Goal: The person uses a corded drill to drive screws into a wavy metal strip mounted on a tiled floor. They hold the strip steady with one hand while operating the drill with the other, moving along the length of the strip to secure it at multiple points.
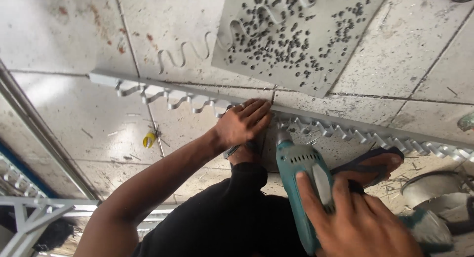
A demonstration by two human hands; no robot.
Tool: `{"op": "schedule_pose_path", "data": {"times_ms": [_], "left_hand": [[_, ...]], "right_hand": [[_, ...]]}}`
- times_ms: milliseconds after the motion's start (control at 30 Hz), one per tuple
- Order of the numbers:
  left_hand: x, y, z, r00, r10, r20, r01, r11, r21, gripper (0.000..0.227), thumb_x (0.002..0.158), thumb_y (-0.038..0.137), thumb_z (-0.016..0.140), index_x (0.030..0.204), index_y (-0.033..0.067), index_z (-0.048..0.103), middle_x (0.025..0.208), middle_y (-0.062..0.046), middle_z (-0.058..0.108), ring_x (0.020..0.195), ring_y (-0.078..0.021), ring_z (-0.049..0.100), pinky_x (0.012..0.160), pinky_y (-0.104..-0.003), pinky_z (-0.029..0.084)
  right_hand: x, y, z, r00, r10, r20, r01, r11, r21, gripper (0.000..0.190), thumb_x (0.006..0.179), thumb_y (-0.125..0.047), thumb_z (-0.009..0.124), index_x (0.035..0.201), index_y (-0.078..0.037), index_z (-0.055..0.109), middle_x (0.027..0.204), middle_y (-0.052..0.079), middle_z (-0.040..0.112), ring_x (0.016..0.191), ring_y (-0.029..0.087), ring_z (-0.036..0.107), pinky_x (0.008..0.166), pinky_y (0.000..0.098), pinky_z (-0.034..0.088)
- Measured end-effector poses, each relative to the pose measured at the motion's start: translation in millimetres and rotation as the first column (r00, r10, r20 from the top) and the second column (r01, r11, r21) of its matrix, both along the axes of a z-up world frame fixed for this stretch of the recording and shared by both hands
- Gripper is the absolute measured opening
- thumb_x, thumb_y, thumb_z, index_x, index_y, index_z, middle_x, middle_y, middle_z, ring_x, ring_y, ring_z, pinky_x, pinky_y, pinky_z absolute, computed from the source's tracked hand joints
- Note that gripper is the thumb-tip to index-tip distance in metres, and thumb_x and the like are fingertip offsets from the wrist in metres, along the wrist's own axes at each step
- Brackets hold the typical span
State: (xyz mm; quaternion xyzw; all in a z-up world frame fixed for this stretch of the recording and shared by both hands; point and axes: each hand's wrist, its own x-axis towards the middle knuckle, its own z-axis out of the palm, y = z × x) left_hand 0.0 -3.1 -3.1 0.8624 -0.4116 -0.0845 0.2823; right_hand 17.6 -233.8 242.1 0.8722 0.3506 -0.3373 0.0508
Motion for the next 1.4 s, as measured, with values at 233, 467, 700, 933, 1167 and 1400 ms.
{"op": "schedule_pose_path", "data": {"times_ms": [233, 467, 700, 933, 1167, 1400], "left_hand": [[16.4, -14.0, 14.6, 0.987, 0.135, 0.089, -0.115, 0.972, -0.206, 0.019, 0.098, 0.010, 0.049, 0.092, 0.0027, 0.065, 0.089, -0.014, 0.066, 0.086, -0.0285, 0.070, 0.078, -0.036, 0.056], [-2.5, -11.6, 24.6, 0.979, 0.000, -0.205, 0.064, 0.950, 0.304, 0.045, 0.086, 0.017, 0.056, 0.130, 0.0100, 0.048, 0.139, -0.010, 0.051, 0.131, -0.0231, 0.045, 0.112, -0.044, 0.032], [0.8, -19.4, 38.1, 0.989, 0.112, 0.094, -0.134, 0.954, 0.268, 0.023, 0.087, 0.022, 0.062, 0.106, 0.0099, 0.058, 0.113, -0.006, 0.067, 0.106, -0.0232, 0.064, 0.101, -0.045, 0.047], [-6.8, 14.6, 35.4, 0.993, 0.019, -0.113, 0.045, 0.839, 0.543, 0.059, 0.093, 0.050, 0.037, 0.141, 0.0146, 0.035, 0.142, -0.007, 0.044, 0.128, -0.0285, 0.042, 0.117, -0.050, 0.011], [-23.0, 47.6, 21.7, 0.995, 0.093, -0.042, -0.065, 0.891, 0.449, 0.051, 0.083, 0.025, 0.065, 0.131, 0.0179, 0.048, 0.137, -0.005, 0.054, 0.122, -0.0251, 0.052, 0.109, -0.044, 0.036], [-14.9, 59.8, 33.2, 0.995, 0.057, 0.082, -0.080, 0.944, 0.320, 0.035, 0.089, 0.025, 0.061, 0.120, 0.0114, 0.052, 0.126, -0.008, 0.062, 0.113, -0.0239, 0.060, 0.100, -0.040, 0.046]], "right_hand": [[-56.7, -146.8, -17.1, 0.928, -0.217, -0.303, 0.194, 0.976, -0.104, 0.067, 0.077, -0.034, 0.055, 0.139, -0.040, 0.032, 0.101, 0.009, 0.065, 0.073, 0.018, 0.074, 0.074, 0.0407, 0.061], [-74.0, -201.9, -36.1, 0.716, -0.265, -0.646, 0.363, 0.931, 0.020, 0.074, 0.088, -0.042, 0.049, 0.150, -0.039, 0.007, 0.124, -0.008, 0.061, 0.112, 0.012, 0.067, 0.102, 0.0474, 0.044], [-3.1, -130.4, 25.0, 0.955, -0.294, -0.049, 0.293, 0.897, 0.332, 0.101, 0.046, -0.046, 0.085, 0.135, -0.020, 0.045, 0.115, 0.009, 0.065, 0.083, 0.024, 0.073, 0.071, 0.0381, 0.064], [-7.3, -127.7, 23.0, 0.949, -0.295, -0.116, 0.317, 0.891, 0.327, 0.086, 0.056, -0.050, 0.082, 0.134, -0.031, 0.050, 0.113, 0.009, 0.066, 0.067, 0.020, 0.078, 0.057, 0.0396, 0.066], [-40.5, -114.0, 20.7, 0.962, -0.195, -0.190, 0.196, 0.981, -0.018, 0.098, 0.052, -0.064, 0.080, 0.139, -0.049, 0.037, 0.117, -0.001, 0.061, 0.080, 0.018, 0.075, 0.060, 0.0346, 0.065], [-60.6, -77.7, 24.0, 0.880, -0.112, -0.461, -0.095, 0.911, -0.402, 0.103, 0.076, -0.068, 0.064, 0.149, -0.051, -0.007, 0.113, -0.005, 0.049, 0.096, 0.012, 0.069, 0.083, 0.0330, 0.062]]}}
